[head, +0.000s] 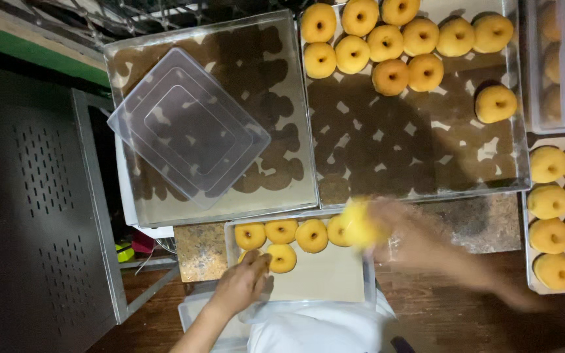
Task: The person sorts donuts by hand from metal trays into plastic containers, placing paper liners between layers and securing the containers with lids.
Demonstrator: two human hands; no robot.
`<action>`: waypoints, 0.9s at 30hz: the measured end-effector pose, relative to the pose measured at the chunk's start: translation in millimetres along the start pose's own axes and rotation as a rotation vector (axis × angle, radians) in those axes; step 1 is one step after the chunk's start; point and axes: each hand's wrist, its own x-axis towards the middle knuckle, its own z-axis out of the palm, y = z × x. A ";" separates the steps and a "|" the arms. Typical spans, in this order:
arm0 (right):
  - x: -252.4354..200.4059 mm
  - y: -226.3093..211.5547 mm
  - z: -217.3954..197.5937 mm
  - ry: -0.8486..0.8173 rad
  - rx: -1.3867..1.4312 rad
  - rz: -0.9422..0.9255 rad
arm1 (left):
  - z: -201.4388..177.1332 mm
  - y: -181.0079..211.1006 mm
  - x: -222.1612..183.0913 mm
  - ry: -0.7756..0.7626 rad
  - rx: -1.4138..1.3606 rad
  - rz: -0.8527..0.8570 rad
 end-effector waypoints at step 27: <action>-28.0 -67.1 204.2 -0.199 -0.439 0.004 | -143.8 194.7 392.5 0.321 0.502 -0.278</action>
